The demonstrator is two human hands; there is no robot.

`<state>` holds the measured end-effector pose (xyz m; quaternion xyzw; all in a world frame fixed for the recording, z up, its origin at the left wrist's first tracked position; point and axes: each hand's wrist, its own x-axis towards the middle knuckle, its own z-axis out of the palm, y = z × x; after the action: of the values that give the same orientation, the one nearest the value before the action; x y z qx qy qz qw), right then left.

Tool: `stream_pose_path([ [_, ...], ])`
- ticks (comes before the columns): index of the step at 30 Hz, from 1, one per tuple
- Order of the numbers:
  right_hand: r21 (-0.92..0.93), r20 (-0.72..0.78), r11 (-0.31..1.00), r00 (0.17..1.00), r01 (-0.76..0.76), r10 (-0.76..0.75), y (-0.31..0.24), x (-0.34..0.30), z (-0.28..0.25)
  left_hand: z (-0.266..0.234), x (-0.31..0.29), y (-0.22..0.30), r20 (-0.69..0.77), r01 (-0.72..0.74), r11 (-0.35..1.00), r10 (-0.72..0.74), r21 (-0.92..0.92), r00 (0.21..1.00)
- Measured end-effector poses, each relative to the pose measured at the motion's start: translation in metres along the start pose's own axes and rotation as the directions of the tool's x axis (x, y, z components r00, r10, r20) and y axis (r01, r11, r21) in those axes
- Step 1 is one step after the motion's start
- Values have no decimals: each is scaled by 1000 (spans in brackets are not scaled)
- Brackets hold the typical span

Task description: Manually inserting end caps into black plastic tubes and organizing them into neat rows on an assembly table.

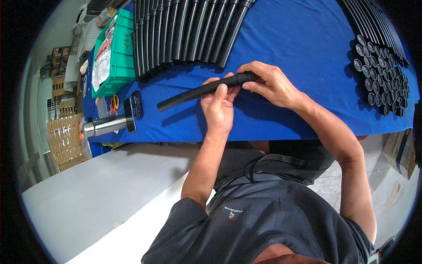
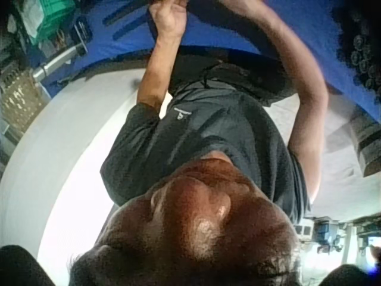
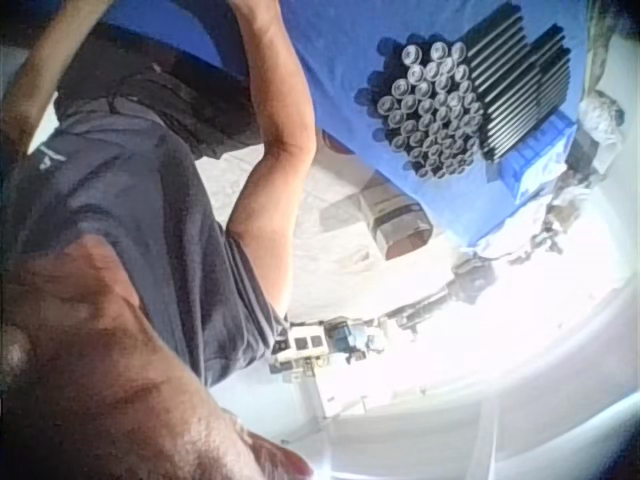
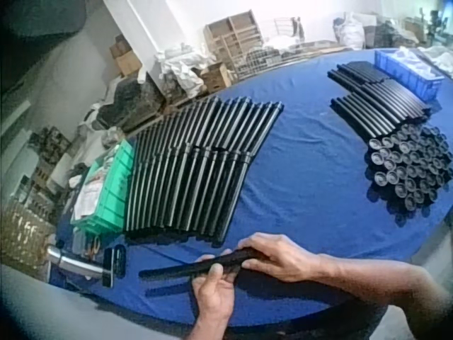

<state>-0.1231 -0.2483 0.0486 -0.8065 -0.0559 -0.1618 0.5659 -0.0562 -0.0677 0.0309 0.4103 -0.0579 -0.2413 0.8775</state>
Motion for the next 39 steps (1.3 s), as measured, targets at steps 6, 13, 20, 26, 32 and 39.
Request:
stream_pose_path([
  [6, -8, -18, 1000, 999, 29, -29, -1, 0, 2, 2, 0, 1, -17, 29, 999, -30, -29, 999],
  [13, 28, 3, 994, 994, 106, -107, -3, 3, 0, -6, 5, 1, 112, 20, 999, -25, 48, 993],
  [20, 157, 36, 972, 984, -177, 174, -10, 2, -13, -14, 5, 26, 185, 149, 980, -123, -133, 975],
  [26, -54, -23, 993, 994, 104, -106, 10, -2, -9, -58, 8, 28, 172, 144, 952, -99, -271, 980],
  [32, -36, -69, 961, 959, 275, -277, 19, 5, 1, -64, 5, 40, 198, 165, 938, -107, -304, 974],
  [39, -46, -66, 970, 968, 238, -241, 6, -2, 7, -60, 7, 42, 243, 222, 924, -148, -311, 959],
])
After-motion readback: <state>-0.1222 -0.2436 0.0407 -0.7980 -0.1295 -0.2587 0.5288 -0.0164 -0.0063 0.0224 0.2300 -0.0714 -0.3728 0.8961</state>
